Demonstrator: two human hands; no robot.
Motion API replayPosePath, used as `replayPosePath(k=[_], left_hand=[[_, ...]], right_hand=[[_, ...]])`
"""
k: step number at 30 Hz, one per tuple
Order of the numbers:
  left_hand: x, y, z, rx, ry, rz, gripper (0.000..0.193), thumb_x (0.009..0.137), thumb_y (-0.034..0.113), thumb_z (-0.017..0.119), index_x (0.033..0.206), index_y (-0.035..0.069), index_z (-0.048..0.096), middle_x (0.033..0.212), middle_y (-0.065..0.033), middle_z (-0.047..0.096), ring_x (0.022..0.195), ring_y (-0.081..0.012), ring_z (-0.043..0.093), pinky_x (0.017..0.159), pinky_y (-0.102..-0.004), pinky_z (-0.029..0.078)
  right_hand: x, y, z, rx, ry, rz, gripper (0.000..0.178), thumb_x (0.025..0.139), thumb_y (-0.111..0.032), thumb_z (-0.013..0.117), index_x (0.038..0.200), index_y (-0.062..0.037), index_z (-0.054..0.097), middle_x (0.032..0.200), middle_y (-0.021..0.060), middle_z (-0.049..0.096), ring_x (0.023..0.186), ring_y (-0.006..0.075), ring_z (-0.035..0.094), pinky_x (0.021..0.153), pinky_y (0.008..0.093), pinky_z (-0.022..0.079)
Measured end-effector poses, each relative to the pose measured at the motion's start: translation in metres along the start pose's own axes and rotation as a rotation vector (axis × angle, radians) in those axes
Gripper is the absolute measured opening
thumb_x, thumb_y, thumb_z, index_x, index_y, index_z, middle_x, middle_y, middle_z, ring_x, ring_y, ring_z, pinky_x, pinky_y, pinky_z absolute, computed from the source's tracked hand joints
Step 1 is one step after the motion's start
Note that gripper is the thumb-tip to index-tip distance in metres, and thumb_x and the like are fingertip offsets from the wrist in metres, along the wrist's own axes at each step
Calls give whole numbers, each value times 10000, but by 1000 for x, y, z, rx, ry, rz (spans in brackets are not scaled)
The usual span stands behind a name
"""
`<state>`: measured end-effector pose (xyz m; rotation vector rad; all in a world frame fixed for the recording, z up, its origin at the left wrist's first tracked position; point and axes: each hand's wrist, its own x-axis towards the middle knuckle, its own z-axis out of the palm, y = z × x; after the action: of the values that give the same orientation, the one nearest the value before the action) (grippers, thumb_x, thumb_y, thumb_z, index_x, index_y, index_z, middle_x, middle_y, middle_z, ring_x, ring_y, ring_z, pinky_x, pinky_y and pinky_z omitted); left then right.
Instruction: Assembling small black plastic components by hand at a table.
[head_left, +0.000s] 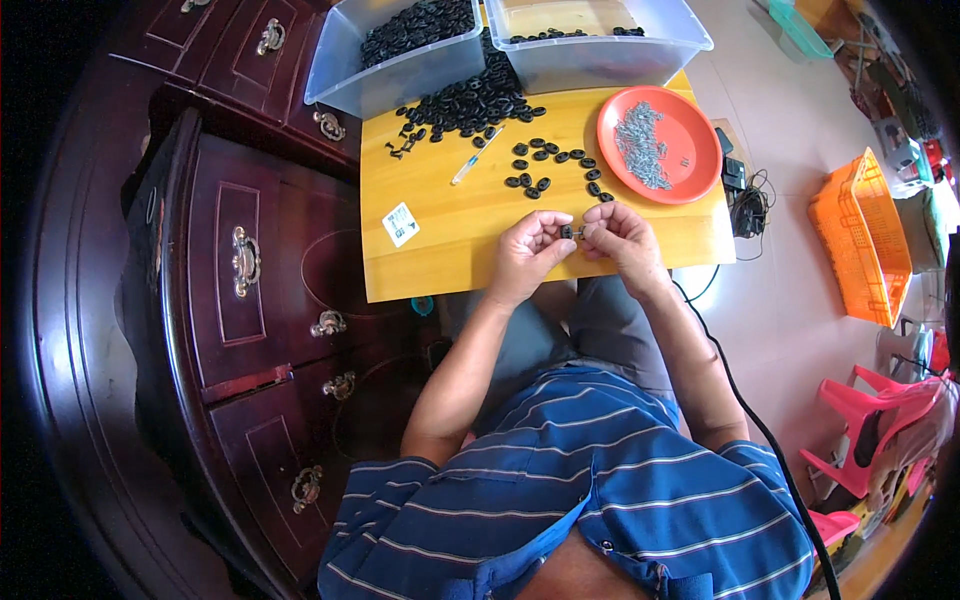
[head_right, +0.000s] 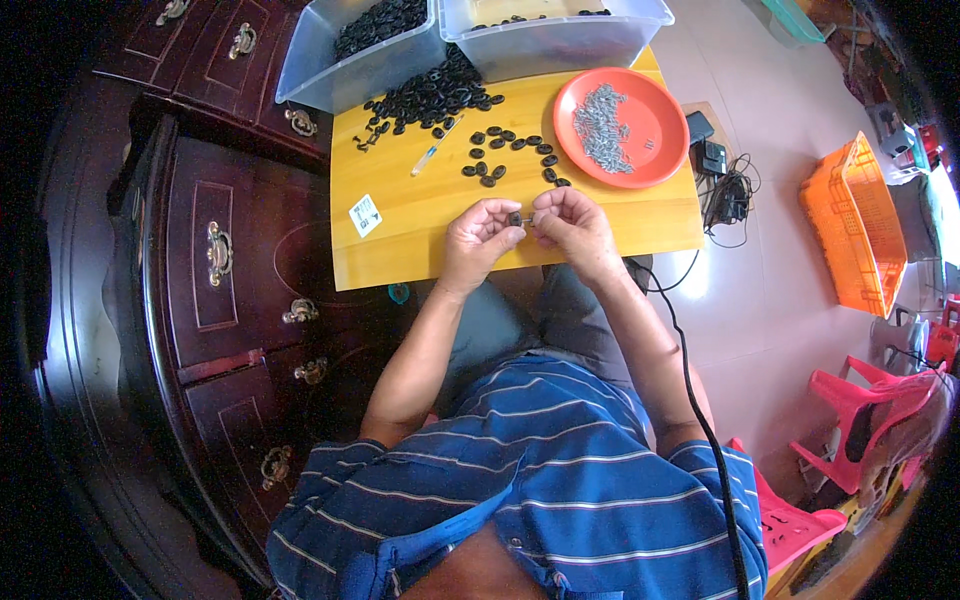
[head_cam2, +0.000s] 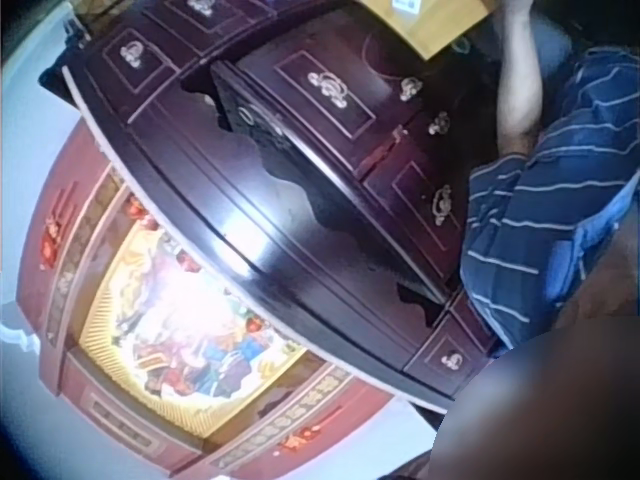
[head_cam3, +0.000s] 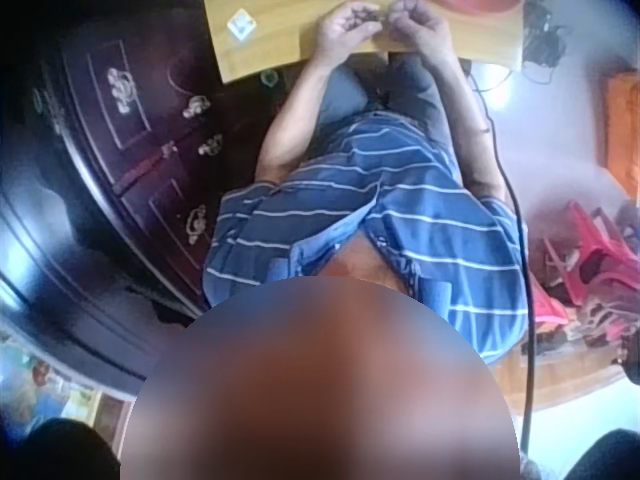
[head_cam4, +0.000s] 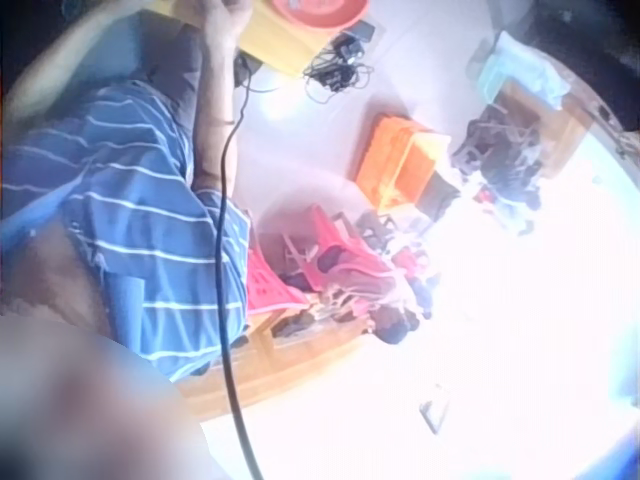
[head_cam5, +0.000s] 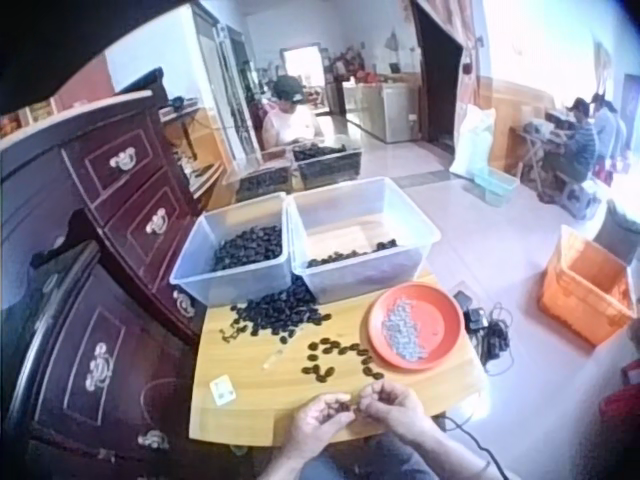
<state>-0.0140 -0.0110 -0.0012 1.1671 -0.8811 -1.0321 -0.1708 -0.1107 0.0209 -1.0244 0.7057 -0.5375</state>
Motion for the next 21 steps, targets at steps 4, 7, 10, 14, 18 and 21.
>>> replayPosePath(k=[4, 7, 10, 14, 18, 21], left_hand=[[1, -4, -2, -23, -16, 15, 302, 866, -44, 690, 1155, 5, 617, 918, 23, 620, 817, -33, 581, 759, -186, 496], [1, -7, -2, -33, -27, 28, 299, 867, -40, 691, 1153, 6, 617, 919, 24, 621, 820, -33, 583, 761, -186, 496], [0, -9, -3, -6, -30, 24, 293, 869, -38, 690, 1149, 11, 618, 921, 24, 622, 825, -32, 584, 763, -187, 497], [1, -5, -1, 11, -30, 31, 286, 870, -39, 688, 1142, 20, 622, 918, 26, 624, 823, -31, 584, 762, -188, 498], [1, -8, -2, 65, -37, 35, 284, 864, -46, 690, 1132, 20, 625, 917, 24, 628, 820, -31, 587, 760, -189, 500], [0, -10, -2, 57, -35, 41, 282, 859, -53, 691, 1125, 19, 627, 915, 22, 630, 820, -29, 588, 755, -188, 502]], right_hand=[[1, 2, 0, 12, 2, 6, 139, 911, -59, 639, 1043, -44, 599, 863, -1, 629, 757, 79, 599, 688, 235, 504], [0, 2, 0, 4, 7, 6, 135, 912, -61, 639, 1040, -43, 600, 859, 3, 631, 747, 82, 601, 686, 236, 505], [-1, -1, 2, 10, 14, 19, 130, 914, -62, 637, 1038, -45, 601, 861, 2, 633, 751, 82, 606, 684, 234, 506], [-1, 0, 1, -3, 24, 23, 126, 915, -64, 634, 1037, -52, 602, 862, 2, 636, 755, 82, 611, 682, 233, 509], [-2, -1, 2, -22, 23, 19, 125, 914, -61, 631, 1035, -56, 602, 860, 2, 639, 747, 82, 610, 682, 229, 510], [-2, 0, 0, -18, 14, 19, 122, 912, -59, 633, 1030, -56, 603, 852, 3, 641, 739, 81, 609, 678, 226, 510]])
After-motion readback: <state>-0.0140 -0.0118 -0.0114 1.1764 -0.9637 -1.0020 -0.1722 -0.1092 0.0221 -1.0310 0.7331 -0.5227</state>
